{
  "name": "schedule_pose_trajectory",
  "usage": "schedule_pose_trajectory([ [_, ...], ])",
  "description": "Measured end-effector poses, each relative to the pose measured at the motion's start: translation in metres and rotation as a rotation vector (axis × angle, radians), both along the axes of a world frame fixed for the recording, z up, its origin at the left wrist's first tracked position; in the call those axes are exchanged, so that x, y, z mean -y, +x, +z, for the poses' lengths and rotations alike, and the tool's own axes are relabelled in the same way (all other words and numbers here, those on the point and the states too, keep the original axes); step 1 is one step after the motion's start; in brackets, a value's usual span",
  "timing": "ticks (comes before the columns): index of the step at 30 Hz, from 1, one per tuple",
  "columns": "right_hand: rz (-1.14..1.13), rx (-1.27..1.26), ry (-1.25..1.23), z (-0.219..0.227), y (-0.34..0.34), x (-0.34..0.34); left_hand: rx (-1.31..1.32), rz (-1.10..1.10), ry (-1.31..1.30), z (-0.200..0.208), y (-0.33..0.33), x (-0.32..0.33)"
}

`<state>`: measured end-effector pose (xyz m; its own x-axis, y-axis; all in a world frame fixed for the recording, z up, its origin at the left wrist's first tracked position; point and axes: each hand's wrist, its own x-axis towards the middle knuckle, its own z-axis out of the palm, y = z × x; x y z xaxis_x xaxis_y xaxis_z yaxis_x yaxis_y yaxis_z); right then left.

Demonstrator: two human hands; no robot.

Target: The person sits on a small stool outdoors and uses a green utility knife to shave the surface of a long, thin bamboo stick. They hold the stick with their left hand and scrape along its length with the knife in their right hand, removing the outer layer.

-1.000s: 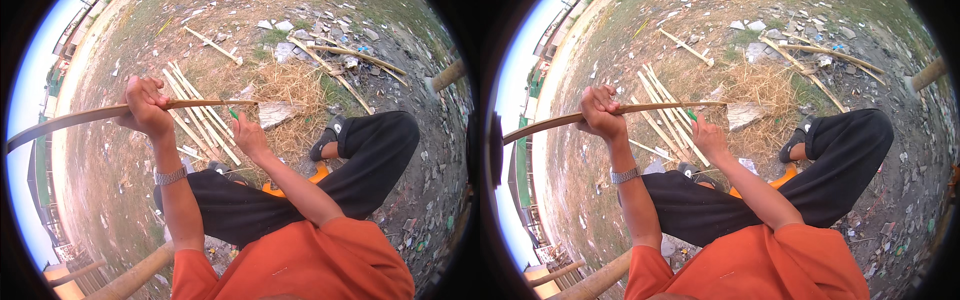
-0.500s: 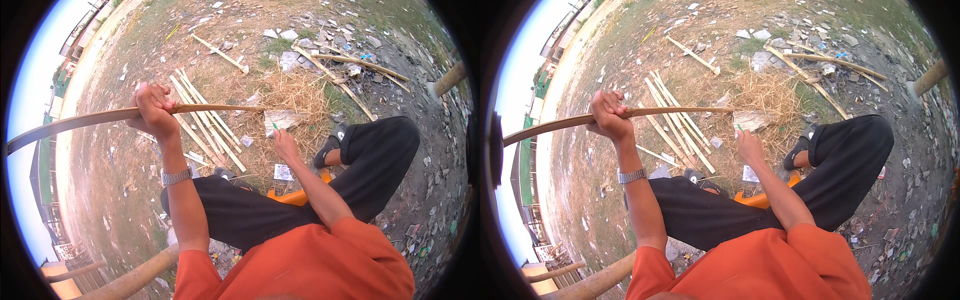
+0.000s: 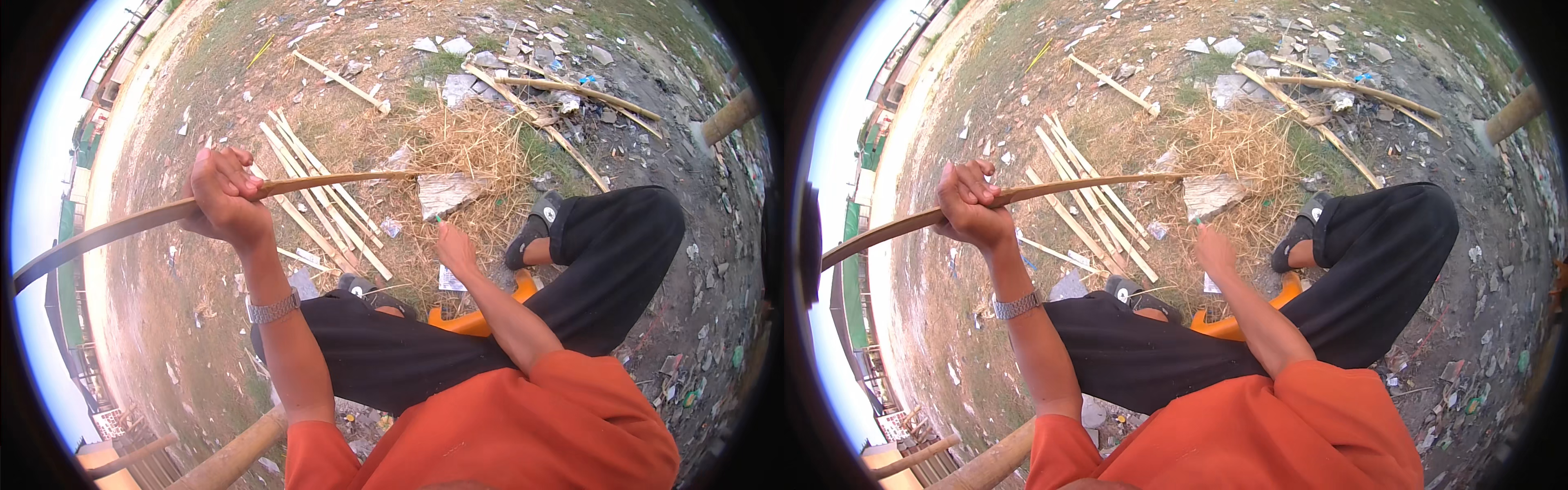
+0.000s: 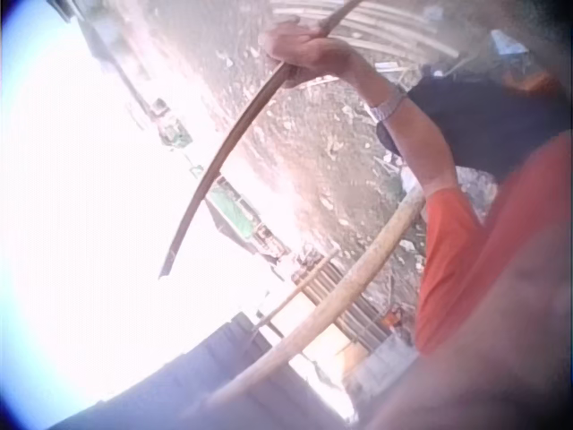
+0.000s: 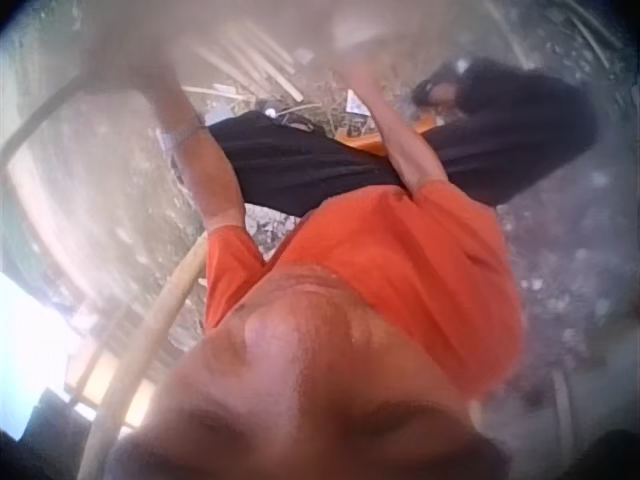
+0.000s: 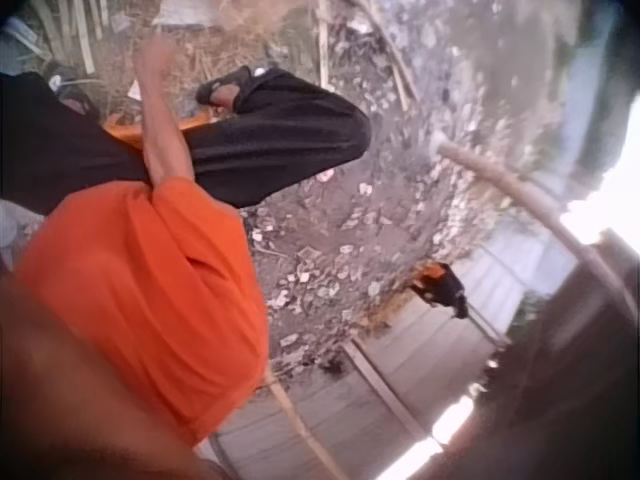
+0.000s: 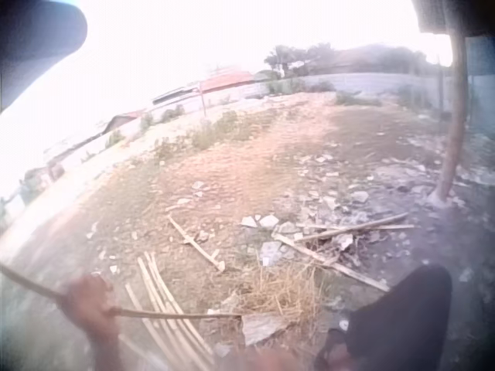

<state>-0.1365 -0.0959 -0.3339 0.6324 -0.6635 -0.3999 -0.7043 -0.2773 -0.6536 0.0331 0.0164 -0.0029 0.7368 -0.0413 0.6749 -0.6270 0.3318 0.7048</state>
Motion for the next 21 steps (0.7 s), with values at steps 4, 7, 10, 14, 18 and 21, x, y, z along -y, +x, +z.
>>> schedule_pose_trajectory([
  [4,0.021,0.395,0.057,0.075,0.043,-0.009,0.001,0.003,0.015,0.000,0.000,0.003],
  [7,0.075,0.594,0.024,0.117,0.070,-0.018,-0.007,-0.013,0.015,-0.002,0.000,0.007],
  [10,0.146,0.546,-0.028,0.114,0.079,-0.023,0.015,-0.006,0.016,0.001,-0.003,0.008],
  [14,0.104,0.099,-0.023,0.069,0.071,0.003,-0.008,0.035,0.001,0.002,0.002,0.001],
  [18,0.085,0.103,-0.057,0.051,0.066,0.009,0.019,-0.033,0.052,-0.003,-0.006,-0.001],
  [21,0.161,0.332,0.001,0.082,0.079,0.005,0.020,-0.038,0.042,-0.001,-0.010,0.006],
])
